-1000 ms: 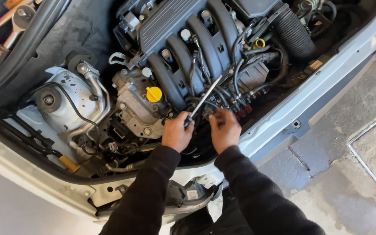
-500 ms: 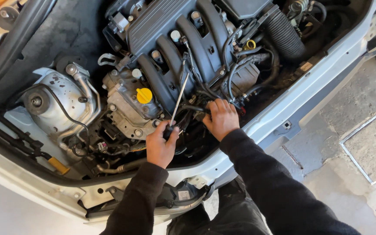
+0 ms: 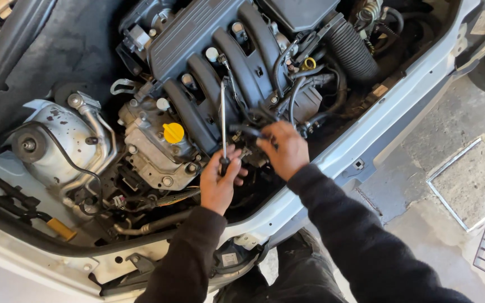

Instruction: Disconnecting and removing various engine bay components including injectors, sensors, and the air filter housing.

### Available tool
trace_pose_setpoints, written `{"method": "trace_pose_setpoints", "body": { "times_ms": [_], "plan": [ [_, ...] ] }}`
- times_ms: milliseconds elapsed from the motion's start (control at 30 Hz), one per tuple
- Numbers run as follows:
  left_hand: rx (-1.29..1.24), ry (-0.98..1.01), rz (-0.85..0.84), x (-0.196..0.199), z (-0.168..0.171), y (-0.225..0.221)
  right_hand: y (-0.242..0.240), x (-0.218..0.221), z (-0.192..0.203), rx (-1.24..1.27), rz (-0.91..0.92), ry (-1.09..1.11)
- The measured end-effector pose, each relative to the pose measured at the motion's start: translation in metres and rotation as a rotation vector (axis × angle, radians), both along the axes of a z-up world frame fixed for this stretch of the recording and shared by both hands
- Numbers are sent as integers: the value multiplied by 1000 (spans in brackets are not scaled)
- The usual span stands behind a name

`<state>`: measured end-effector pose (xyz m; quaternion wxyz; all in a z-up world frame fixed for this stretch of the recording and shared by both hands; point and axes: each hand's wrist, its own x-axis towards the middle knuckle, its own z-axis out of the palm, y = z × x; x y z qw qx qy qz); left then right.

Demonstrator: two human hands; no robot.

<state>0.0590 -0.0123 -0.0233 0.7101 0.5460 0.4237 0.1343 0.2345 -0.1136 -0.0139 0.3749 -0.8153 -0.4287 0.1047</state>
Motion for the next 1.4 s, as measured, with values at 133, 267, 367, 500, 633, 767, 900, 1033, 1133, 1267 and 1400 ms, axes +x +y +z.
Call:
{"method": "trace_pose_setpoints", "body": {
  "times_ms": [133,267,367,500,633,767,900,1033,1133,1267,1400],
  "plan": [
    [-15,-178,53,21,-25,-1,30,47,-8,126,-65,118],
    [203,-233,60,43,-45,-11,67,91,-22,73,-116,184],
    [-170,-213,85,74,-33,-13,85,113,-32,67,-81,150],
    [-225,-277,161,101,-31,-13,93,120,-31,-16,-83,158],
    [-164,-270,226,112,-25,-28,64,110,-21,336,-168,398],
    [184,-127,169,116,-21,-30,-10,100,-27,385,-403,315],
    [437,-152,156,117,-40,-13,-47,89,-40,79,-165,40],
    [336,-200,106,106,-57,1,-40,83,-51,-187,-56,-43],
    [544,-146,82,98,-44,-2,-33,83,-68,-252,-110,-22],
    [632,-65,85,84,-19,5,-22,85,-94,-212,-89,-146],
    [655,161,170,63,27,31,-19,86,-87,-311,-119,-243]
  ]
}}
